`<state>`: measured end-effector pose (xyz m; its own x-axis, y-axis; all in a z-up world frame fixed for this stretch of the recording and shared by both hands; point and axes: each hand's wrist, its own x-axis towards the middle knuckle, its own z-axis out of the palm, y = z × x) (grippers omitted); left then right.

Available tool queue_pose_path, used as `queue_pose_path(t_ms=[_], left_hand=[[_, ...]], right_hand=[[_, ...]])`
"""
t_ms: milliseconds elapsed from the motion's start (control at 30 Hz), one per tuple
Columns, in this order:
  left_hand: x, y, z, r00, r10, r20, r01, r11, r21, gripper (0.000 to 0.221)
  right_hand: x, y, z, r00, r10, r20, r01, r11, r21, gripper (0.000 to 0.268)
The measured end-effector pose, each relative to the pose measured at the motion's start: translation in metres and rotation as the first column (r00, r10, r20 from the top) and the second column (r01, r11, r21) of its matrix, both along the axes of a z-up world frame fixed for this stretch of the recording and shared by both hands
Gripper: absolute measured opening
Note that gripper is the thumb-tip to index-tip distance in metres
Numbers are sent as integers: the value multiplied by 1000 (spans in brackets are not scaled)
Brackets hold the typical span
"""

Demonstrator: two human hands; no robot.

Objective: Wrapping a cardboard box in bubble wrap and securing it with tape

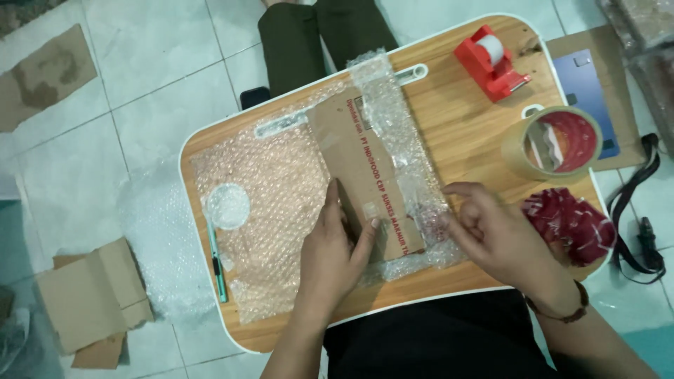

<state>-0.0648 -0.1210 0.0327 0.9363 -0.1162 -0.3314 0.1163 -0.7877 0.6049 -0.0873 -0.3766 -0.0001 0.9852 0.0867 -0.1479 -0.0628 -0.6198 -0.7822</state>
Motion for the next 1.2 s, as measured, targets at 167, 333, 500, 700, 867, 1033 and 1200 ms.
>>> queue_pose_path(t_ms=[167, 333, 500, 700, 867, 1033, 1200], left_hand=[[1, -8, 12, 1000, 10, -12, -10, 1000, -1, 95], [-2, -10, 7, 993, 87, -80, -89, 996, -19, 104], [-1, -12, 2, 981, 133, -142, -122, 989, 81, 109], [-2, -13, 4, 961, 187, -206, -159, 977, 145, 103], [1, -14, 16, 970, 162, -179, -156, 987, 48, 89], [-4, -2, -4, 981, 144, -133, -138, 989, 55, 100], [-4, 1, 1, 982, 98, -165, -95, 995, 24, 104]], right_hand=[[0, 0, -34, 973, 110, 202, -107, 994, -22, 34], [10, 13, -12, 938, 92, 334, -50, 990, -132, 50], [3, 19, 0, 940, 115, 322, -50, 978, -204, 58], [-5, 14, -13, 941, 180, 286, -128, 973, -194, 57], [-1, 19, -12, 945, 156, 286, -101, 975, -199, 52], [2, 18, -22, 968, 182, 172, -144, 967, -211, 51], [8, 18, -17, 973, 188, 135, -163, 970, -179, 52]])
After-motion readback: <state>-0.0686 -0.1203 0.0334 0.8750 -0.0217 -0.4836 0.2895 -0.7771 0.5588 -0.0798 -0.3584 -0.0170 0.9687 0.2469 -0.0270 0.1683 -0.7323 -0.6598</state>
